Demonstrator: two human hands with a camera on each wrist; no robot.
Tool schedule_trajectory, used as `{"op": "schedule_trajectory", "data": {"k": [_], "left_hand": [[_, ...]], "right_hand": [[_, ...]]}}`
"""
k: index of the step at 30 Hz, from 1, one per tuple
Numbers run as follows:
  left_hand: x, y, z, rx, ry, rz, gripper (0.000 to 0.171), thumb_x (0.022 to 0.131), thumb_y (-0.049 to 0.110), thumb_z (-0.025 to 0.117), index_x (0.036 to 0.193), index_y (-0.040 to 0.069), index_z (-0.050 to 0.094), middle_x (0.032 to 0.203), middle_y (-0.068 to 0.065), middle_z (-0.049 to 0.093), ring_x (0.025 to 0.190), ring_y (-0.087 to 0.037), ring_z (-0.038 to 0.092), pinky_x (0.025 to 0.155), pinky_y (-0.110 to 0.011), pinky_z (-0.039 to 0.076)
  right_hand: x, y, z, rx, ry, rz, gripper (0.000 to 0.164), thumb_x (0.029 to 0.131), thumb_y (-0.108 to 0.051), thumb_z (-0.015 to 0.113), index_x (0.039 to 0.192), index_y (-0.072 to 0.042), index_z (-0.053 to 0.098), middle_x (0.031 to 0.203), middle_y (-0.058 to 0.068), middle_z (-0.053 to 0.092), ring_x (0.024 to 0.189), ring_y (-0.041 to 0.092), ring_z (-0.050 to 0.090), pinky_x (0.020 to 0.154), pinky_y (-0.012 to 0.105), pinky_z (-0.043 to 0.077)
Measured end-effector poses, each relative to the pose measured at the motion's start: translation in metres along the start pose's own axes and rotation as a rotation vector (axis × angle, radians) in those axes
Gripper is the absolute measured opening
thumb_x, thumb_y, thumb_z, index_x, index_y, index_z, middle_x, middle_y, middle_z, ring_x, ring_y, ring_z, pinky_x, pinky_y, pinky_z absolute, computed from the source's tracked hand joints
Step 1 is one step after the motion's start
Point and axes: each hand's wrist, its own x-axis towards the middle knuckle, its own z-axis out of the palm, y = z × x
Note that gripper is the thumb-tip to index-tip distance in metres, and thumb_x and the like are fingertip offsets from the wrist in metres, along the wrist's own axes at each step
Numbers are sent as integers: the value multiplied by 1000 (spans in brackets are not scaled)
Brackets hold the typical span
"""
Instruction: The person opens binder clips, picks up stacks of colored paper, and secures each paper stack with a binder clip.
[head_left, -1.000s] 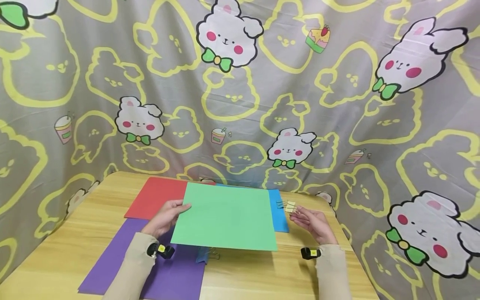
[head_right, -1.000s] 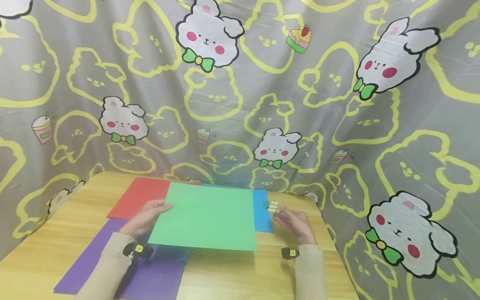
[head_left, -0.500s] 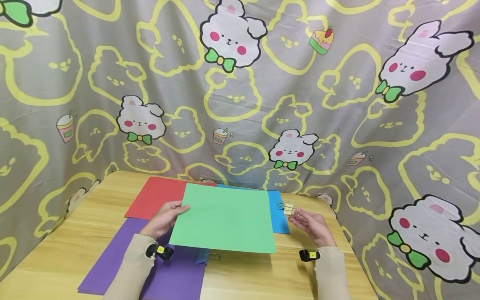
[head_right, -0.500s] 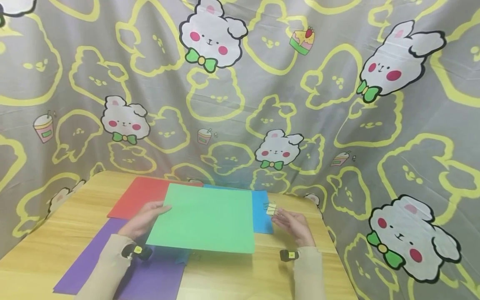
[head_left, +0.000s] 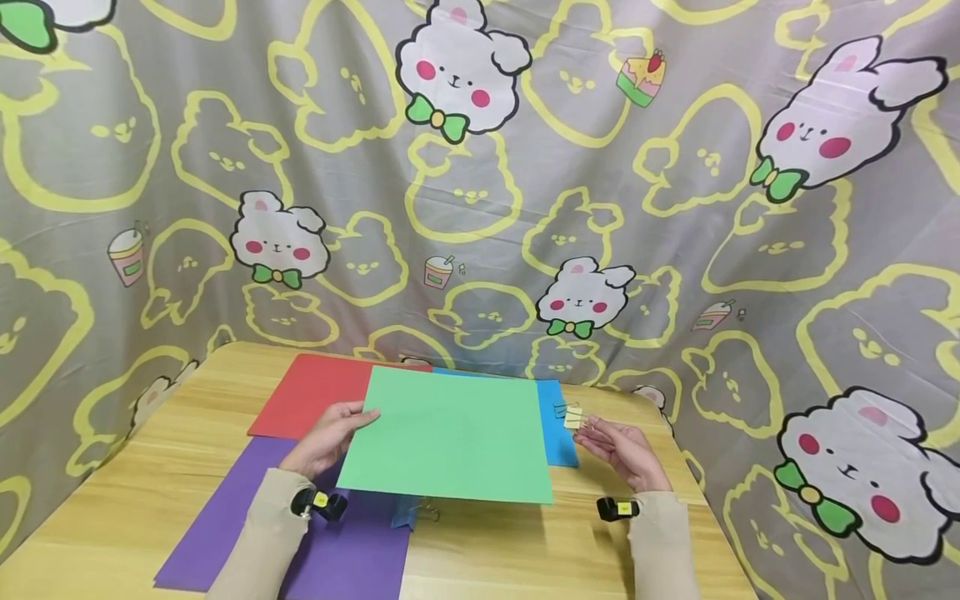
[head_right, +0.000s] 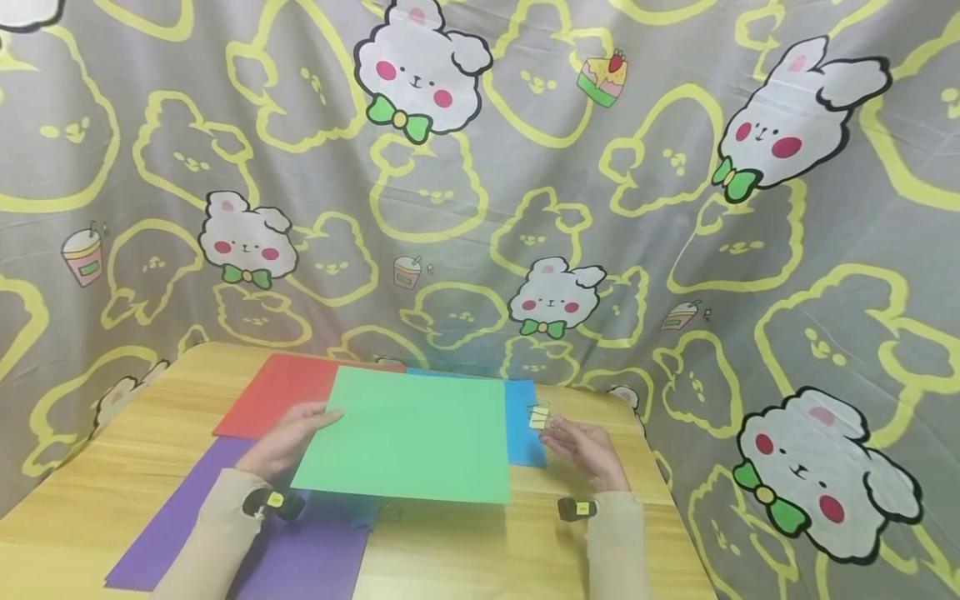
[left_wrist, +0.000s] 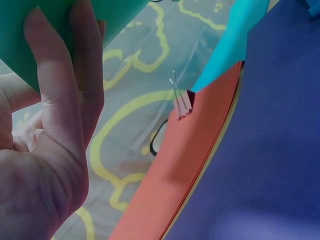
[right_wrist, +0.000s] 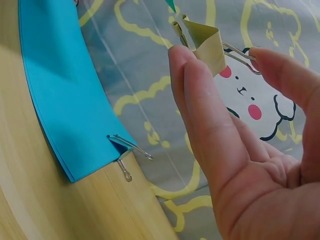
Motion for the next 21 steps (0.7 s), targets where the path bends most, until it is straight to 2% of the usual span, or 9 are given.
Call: {"op": "schedule_trajectory", "data": {"k": [2, 5, 8, 11, 15, 18, 19, 21], "left_hand": [[0, 0, 0, -7, 12, -4, 51, 98, 26, 61, 136, -7, 52, 93, 9, 75, 41, 3, 27, 45, -15, 31], [0, 0, 0, -8, 13, -1, 51, 98, 26, 61, 136, -7, 52, 98, 9, 75, 39, 2, 24, 44, -16, 29], [0, 0, 0, -16, -9, 8, 50, 99, 24, 59, 136, -9, 50, 107, 8, 73, 52, 5, 45, 54, -15, 44], [1, 0, 1, -23, -24, 15, 49, 100, 24, 58, 135, -10, 50, 109, 7, 71, 68, 4, 57, 69, -17, 53], [1, 0, 2, -12, -28, 17, 50, 100, 25, 58, 136, -9, 50, 108, 6, 71, 66, 4, 56, 69, -18, 53], [0, 1, 2, -16, -27, 13, 51, 100, 25, 58, 136, -9, 49, 108, 6, 71, 72, 3, 60, 70, -18, 54], [0, 0, 2, -24, -36, 16, 50, 101, 24, 57, 137, -10, 49, 108, 6, 71, 79, 1, 63, 72, -19, 55], [-2, 2, 3, -49, -49, 12, 49, 102, 21, 54, 138, -11, 46, 107, 5, 72, 85, -3, 67, 73, -22, 57]], "right_hand": [[0, 0, 1, 2, -5, 3, 18, 101, -20, 57, 104, -7, 69, 97, 6, 77, 96, 17, 74, 94, 31, 54], [0, 0, 2, 1, -11, 9, 17, 101, -20, 56, 102, -8, 69, 97, 6, 77, 96, 16, 74, 93, 29, 55], [1, 0, 2, 5, -11, 12, 17, 101, -20, 56, 101, -9, 69, 96, 5, 77, 95, 16, 74, 91, 27, 56], [1, 1, 2, 17, -9, 14, 17, 101, -19, 56, 101, -9, 69, 96, 5, 77, 95, 16, 74, 90, 27, 56], [2, 1, 3, 26, -18, 15, 17, 101, -19, 56, 103, -7, 68, 97, 7, 77, 95, 17, 74, 90, 27, 56], [2, 2, 3, 21, -38, 12, 17, 101, -19, 55, 104, -7, 67, 98, 7, 77, 97, 17, 74, 90, 27, 56], [3, 2, 3, 23, -48, 12, 17, 102, -18, 55, 104, -7, 67, 98, 7, 77, 97, 17, 74, 91, 28, 56], [3, 2, 3, 26, -69, 11, 19, 102, -18, 54, 107, -6, 67, 100, 7, 76, 98, 17, 74, 93, 29, 55]]}}
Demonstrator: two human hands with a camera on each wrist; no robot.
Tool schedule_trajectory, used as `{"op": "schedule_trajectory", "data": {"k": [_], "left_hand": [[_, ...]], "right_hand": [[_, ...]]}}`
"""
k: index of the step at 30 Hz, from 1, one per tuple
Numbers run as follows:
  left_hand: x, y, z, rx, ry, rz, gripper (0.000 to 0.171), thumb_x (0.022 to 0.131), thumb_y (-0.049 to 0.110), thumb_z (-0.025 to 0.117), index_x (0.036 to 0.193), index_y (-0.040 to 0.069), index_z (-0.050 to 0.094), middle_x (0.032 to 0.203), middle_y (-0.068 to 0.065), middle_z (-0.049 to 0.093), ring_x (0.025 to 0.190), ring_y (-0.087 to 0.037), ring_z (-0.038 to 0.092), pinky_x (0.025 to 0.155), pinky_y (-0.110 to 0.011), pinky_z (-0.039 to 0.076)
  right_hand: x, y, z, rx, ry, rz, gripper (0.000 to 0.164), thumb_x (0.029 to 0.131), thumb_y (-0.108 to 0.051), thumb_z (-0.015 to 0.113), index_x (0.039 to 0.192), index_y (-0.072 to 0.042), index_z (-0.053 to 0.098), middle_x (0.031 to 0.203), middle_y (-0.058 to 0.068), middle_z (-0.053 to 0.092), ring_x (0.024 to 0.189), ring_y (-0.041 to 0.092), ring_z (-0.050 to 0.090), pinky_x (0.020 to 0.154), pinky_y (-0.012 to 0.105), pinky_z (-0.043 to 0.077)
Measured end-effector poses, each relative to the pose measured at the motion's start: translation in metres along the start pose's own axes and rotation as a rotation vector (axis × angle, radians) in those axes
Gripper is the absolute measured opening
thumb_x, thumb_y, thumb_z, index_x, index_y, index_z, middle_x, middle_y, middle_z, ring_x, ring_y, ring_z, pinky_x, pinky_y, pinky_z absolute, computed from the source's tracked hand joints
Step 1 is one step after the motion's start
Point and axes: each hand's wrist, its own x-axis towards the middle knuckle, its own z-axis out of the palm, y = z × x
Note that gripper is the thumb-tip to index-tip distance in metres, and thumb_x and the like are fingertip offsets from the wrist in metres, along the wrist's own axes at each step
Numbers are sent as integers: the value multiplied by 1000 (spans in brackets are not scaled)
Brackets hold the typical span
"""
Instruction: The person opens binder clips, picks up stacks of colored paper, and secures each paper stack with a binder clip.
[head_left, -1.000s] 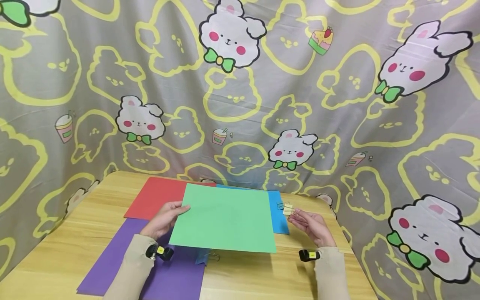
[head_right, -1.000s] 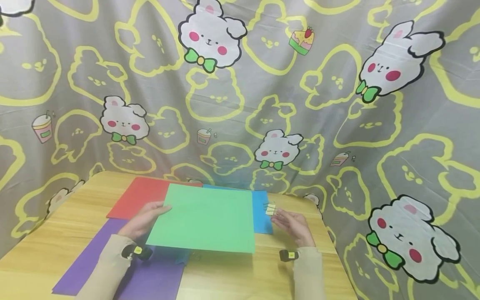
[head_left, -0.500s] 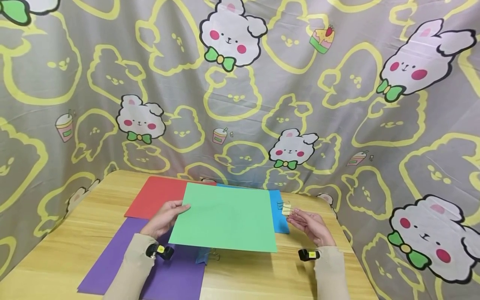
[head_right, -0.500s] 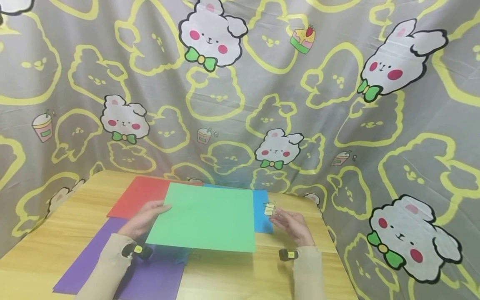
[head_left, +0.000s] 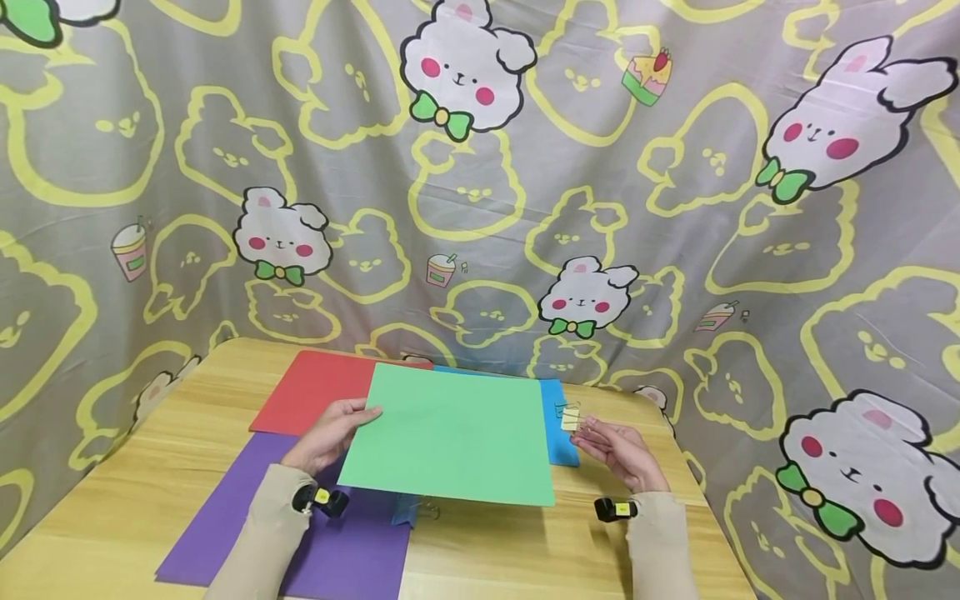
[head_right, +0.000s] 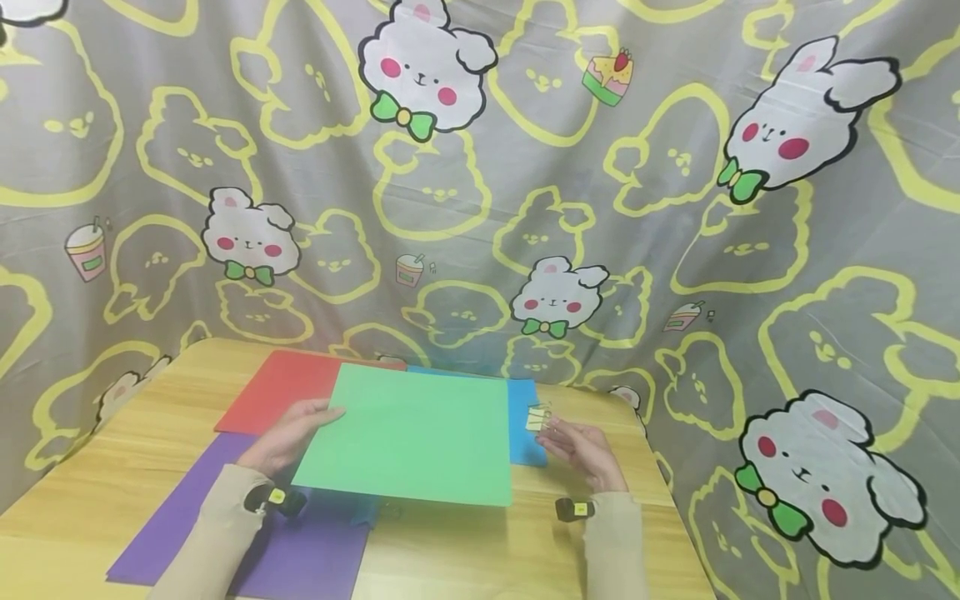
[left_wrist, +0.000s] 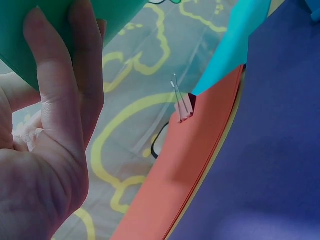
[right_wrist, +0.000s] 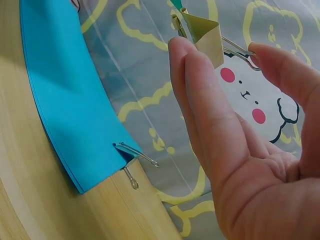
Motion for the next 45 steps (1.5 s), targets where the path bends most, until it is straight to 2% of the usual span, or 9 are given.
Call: {"op": "schedule_trajectory", "data": {"k": [4, 7, 17, 24, 31, 39, 45], "left_hand": [[0, 0, 0, -6, -2, -4, 48, 102, 20, 54, 138, -11, 47, 107, 5, 72, 85, -3, 67, 75, -22, 57], [1, -2, -1, 29, 15, -2, 50, 100, 25, 58, 136, -10, 50, 110, 6, 71, 83, 0, 64, 75, -20, 55], [3, -3, 0, -1, -5, 11, 47, 101, 23, 56, 135, -9, 50, 103, 4, 73, 90, -7, 70, 76, -25, 59], [3, -3, 0, -1, -11, 4, 47, 102, 23, 55, 135, -10, 50, 104, 3, 73, 92, -9, 70, 77, -27, 59], [4, -3, 0, -26, 2, -5, 50, 101, 22, 56, 136, -11, 47, 102, 2, 75, 92, -10, 72, 77, -29, 60], [4, -3, -1, -5, -15, 6, 50, 101, 25, 56, 136, -10, 48, 104, 4, 74, 93, -9, 71, 78, -28, 60], [4, -3, 1, -2, -16, 14, 49, 101, 25, 56, 135, -10, 49, 104, 4, 73, 93, -9, 70, 78, -27, 59]], "right_hand": [[1, 1, 1, -1, -23, 2, 27, 103, -17, 52, 119, 2, 61, 102, 7, 76, 99, 17, 73, 93, 29, 55], [2, 1, 2, -4, -8, 8, 32, 103, -18, 53, 124, 6, 56, 101, 7, 76, 99, 17, 73, 92, 28, 56], [1, 0, 5, 10, -22, 5, 20, 103, -18, 53, 106, -4, 67, 103, 9, 76, 99, 17, 73, 91, 28, 56], [2, 0, 8, -6, -25, 14, 28, 102, -19, 54, 118, 3, 62, 104, 10, 76, 98, 17, 73, 92, 28, 55], [2, 2, 7, -10, -49, 7, 31, 103, -17, 51, 122, 5, 61, 103, 7, 76, 99, 17, 73, 92, 28, 56], [3, 2, 9, -18, -73, 0, 40, 103, -16, 50, 131, 14, 52, 104, 6, 76, 100, 17, 73, 94, 30, 55], [2, 2, 10, -11, -85, -1, 41, 104, -14, 48, 133, 15, 49, 105, 7, 76, 100, 18, 73, 93, 28, 55]]}}
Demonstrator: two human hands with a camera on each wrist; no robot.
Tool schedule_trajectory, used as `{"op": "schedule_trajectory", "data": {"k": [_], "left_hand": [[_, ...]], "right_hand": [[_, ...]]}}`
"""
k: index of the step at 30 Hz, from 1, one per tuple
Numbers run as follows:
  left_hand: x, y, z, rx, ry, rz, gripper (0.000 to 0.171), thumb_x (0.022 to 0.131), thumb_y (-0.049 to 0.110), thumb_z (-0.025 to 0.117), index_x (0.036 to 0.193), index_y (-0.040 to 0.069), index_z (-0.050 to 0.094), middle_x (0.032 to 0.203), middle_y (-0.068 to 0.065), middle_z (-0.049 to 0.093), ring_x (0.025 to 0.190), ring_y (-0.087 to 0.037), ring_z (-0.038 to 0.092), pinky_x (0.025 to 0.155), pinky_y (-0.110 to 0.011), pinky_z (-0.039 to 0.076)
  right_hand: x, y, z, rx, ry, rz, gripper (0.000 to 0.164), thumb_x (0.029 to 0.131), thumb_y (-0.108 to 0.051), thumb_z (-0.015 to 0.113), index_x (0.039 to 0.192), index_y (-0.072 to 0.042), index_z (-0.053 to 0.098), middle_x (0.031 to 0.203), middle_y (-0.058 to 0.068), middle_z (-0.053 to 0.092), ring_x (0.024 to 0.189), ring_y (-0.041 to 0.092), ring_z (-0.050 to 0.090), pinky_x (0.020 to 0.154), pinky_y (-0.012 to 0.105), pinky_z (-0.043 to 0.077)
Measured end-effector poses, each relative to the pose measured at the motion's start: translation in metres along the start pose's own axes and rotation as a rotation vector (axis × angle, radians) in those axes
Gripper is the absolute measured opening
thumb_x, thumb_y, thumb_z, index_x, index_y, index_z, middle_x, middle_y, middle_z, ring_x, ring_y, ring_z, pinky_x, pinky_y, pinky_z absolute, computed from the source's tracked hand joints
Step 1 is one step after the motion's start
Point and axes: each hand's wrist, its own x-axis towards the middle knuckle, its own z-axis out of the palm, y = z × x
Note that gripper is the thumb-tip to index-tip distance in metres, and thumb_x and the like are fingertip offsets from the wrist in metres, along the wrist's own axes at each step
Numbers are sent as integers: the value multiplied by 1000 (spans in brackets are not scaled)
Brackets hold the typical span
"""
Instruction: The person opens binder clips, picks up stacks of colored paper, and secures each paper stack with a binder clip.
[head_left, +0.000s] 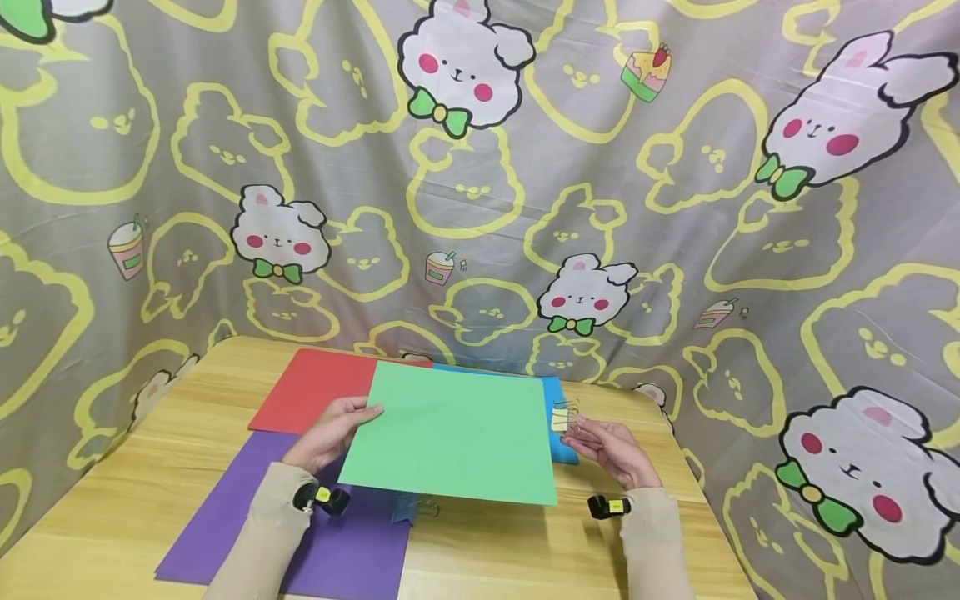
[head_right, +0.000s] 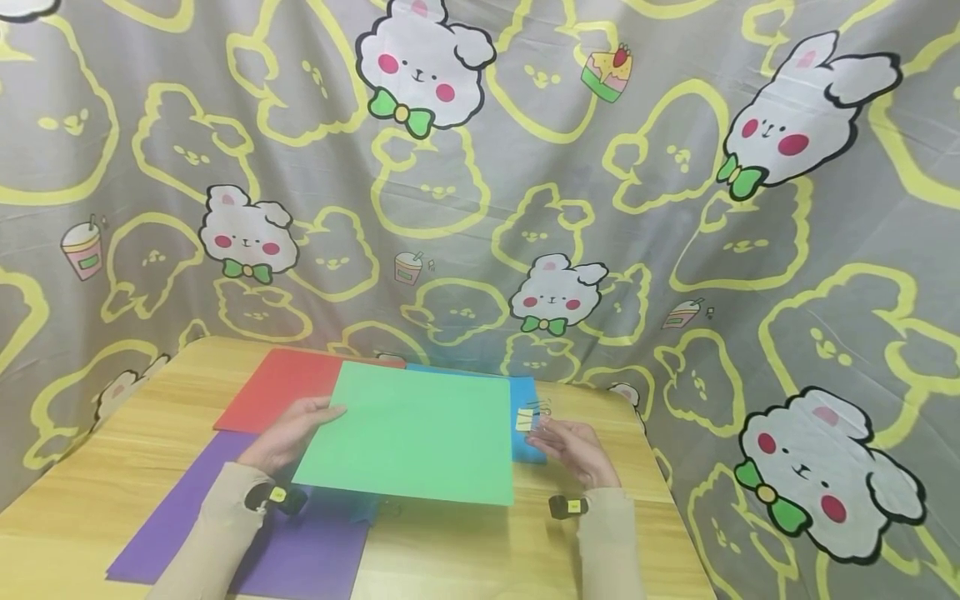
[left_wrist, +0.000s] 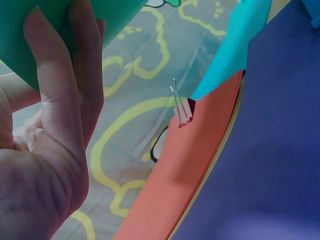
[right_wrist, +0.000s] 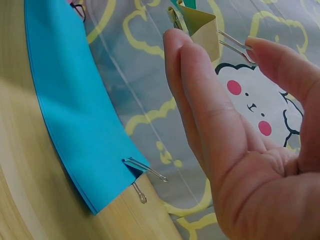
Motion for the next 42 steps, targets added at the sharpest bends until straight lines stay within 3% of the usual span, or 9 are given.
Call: {"op": "schedule_trajectory", "data": {"k": [6, 14, 24, 30, 42], "left_hand": [[0, -1, 0, -15, -2, -11, 49, 101, 23, 56, 136, -10, 48, 104, 3, 74, 93, -10, 71, 78, -28, 60], [0, -1, 2, -31, 4, -16, 48, 101, 20, 55, 136, -11, 47, 103, 3, 74, 93, -10, 71, 79, -29, 60], [1, 1, 4, -52, -16, -14, 51, 101, 19, 55, 138, -15, 43, 104, 3, 73, 93, -8, 70, 78, -25, 59], [2, 0, 5, -51, -11, -21, 48, 101, 19, 56, 136, -12, 47, 102, 3, 74, 92, -9, 71, 77, -26, 59], [3, -1, 6, -45, -22, -9, 48, 101, 19, 56, 135, -14, 47, 105, 3, 72, 95, -7, 68, 79, -24, 58]], "right_hand": [[-1, 0, 1, 3, -19, 5, 46, 104, -14, 48, 137, 18, 42, 107, 8, 75, 102, 18, 72, 93, 28, 55], [-1, -1, 3, 18, -21, 7, 29, 103, -16, 51, 120, 3, 65, 103, 8, 76, 100, 19, 73, 92, 28, 56], [-2, -3, 2, 10, -58, 8, 29, 105, -16, 47, 119, 0, 66, 104, 6, 76, 101, 18, 73, 94, 29, 55], [-2, -4, 2, 15, -73, 9, 32, 105, -16, 47, 123, 6, 62, 104, 8, 76, 101, 19, 73, 95, 30, 54], [0, -3, 5, 15, -97, 10, 28, 105, -15, 46, 106, -3, 72, 101, 8, 77, 99, 17, 73, 92, 27, 55]]}}
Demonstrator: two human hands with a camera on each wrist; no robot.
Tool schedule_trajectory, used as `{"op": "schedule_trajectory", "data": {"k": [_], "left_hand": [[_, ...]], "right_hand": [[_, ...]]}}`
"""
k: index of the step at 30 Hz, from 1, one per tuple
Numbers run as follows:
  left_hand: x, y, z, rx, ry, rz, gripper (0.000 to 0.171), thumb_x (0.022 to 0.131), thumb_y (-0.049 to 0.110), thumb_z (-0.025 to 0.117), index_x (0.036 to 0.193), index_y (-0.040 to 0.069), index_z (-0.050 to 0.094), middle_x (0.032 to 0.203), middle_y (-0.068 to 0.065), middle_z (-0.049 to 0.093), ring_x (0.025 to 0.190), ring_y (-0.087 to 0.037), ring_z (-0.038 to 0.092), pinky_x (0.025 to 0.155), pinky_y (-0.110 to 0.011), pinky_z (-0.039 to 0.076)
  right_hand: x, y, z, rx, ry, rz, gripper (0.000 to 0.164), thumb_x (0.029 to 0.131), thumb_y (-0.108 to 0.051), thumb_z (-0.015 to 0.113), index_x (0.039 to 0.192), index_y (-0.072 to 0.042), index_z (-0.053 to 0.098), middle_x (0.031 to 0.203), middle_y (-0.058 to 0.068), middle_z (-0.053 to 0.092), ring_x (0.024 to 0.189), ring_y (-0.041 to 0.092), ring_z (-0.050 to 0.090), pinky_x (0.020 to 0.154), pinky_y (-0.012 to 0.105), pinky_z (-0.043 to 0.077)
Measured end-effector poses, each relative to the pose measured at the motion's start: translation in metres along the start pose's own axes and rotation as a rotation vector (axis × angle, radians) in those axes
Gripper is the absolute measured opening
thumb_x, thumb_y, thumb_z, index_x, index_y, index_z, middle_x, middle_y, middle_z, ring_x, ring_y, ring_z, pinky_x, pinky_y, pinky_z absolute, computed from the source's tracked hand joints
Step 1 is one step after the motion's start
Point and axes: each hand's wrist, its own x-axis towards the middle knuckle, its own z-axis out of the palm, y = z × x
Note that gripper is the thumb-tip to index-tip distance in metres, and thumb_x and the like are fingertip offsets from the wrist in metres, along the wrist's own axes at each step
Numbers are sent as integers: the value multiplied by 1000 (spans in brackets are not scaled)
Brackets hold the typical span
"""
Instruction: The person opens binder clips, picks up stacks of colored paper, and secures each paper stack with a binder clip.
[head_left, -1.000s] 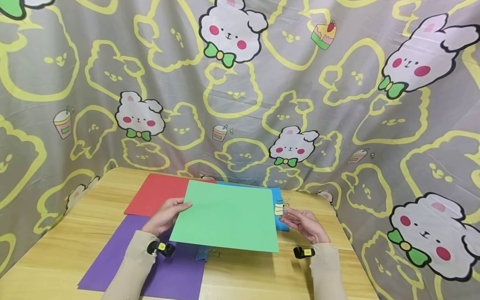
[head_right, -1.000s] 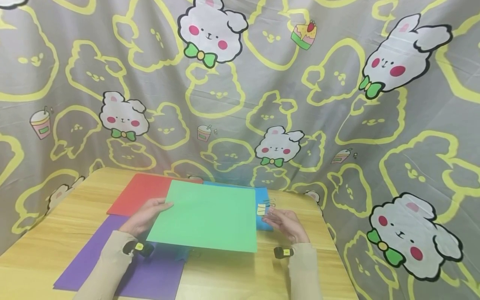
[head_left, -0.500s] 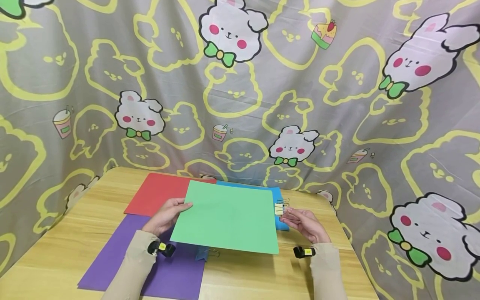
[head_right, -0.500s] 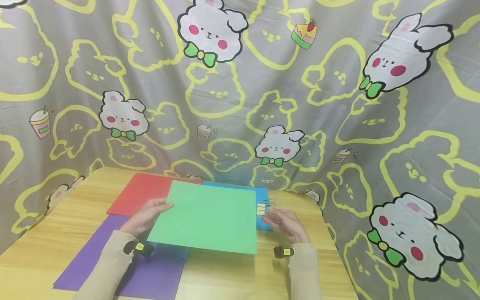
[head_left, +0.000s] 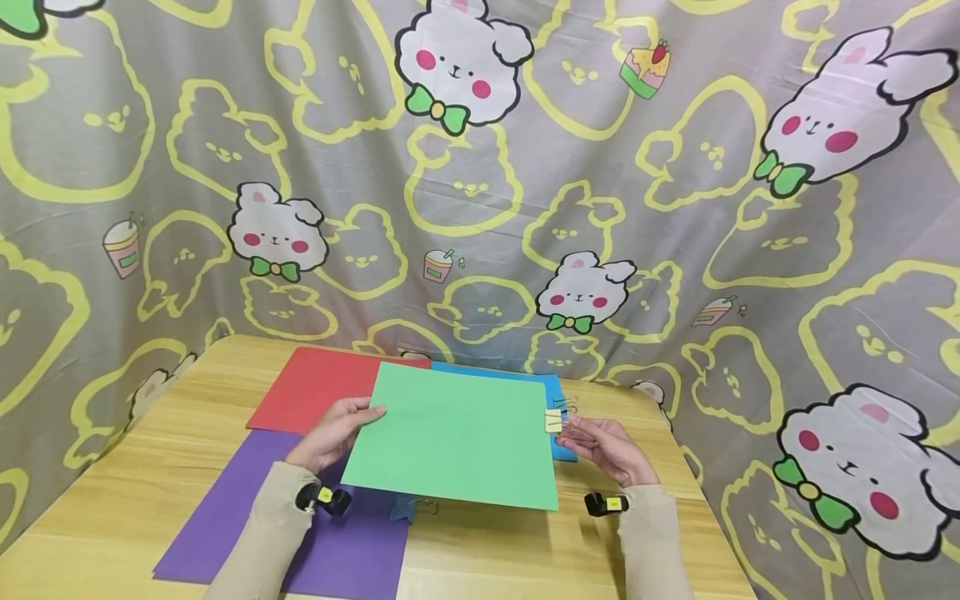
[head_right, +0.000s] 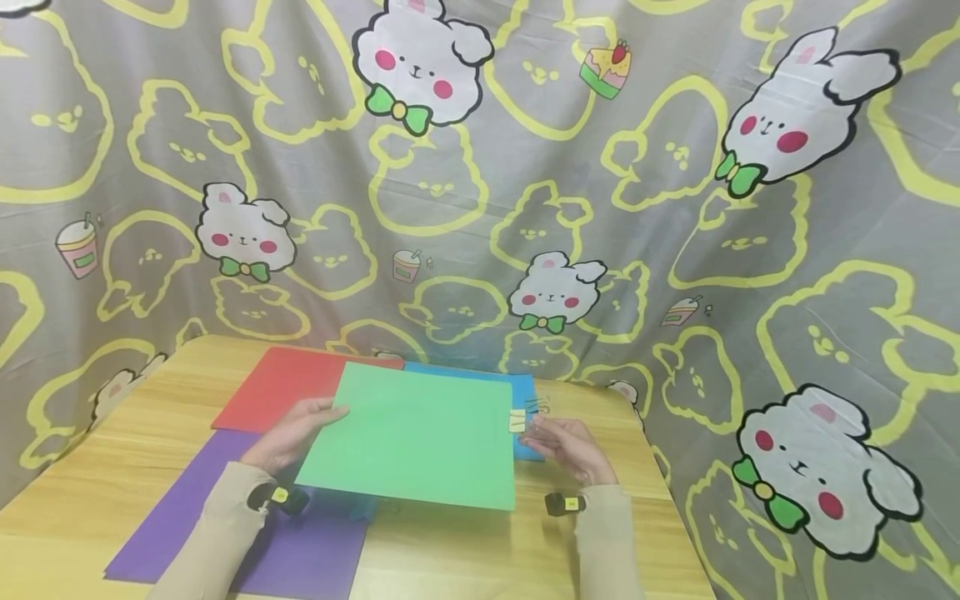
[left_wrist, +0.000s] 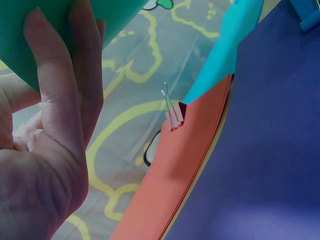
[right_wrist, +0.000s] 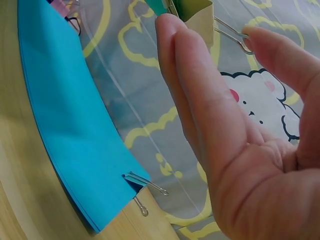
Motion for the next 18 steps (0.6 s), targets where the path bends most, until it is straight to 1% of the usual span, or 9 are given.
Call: {"op": "schedule_trajectory", "data": {"k": [3, 5, 10, 13, 18], "left_hand": [[0, -1, 0, 12, -9, 1, 51, 101, 20, 55, 137, -15, 44, 107, 3, 71, 97, -7, 68, 80, -24, 58], [0, -2, 0, 15, 0, -5, 52, 101, 21, 56, 138, -14, 44, 107, 3, 72, 97, -8, 69, 80, -25, 59], [0, -3, 0, 14, 5, -12, 52, 101, 22, 57, 138, -12, 45, 106, 2, 72, 95, -9, 69, 79, -26, 59], [1, -4, 0, 18, 4, -9, 52, 100, 22, 57, 138, -12, 45, 106, 3, 71, 95, -8, 69, 79, -24, 58], [2, -5, 1, 15, 22, -12, 54, 100, 23, 58, 139, -12, 44, 110, 4, 70, 98, -6, 67, 80, -22, 57]], "right_hand": [[0, 1, 0, -7, -17, -2, 29, 105, -15, 46, 105, -3, 72, 102, 7, 76, 99, 17, 73, 92, 28, 55], [0, 1, 1, -4, -22, -2, 28, 105, -14, 46, 105, -4, 72, 102, 7, 76, 99, 18, 73, 92, 28, 55], [2, 2, 4, -4, 4, 17, 26, 104, -15, 47, 104, -5, 72, 101, 7, 76, 98, 18, 73, 91, 26, 55], [3, 3, 6, -18, 24, 26, 24, 104, -15, 49, 103, -7, 72, 99, 6, 76, 96, 17, 73, 90, 26, 56], [4, 5, 7, -32, 19, 26, 23, 103, -15, 50, 104, -6, 71, 99, 4, 76, 95, 15, 73, 90, 26, 56]]}}
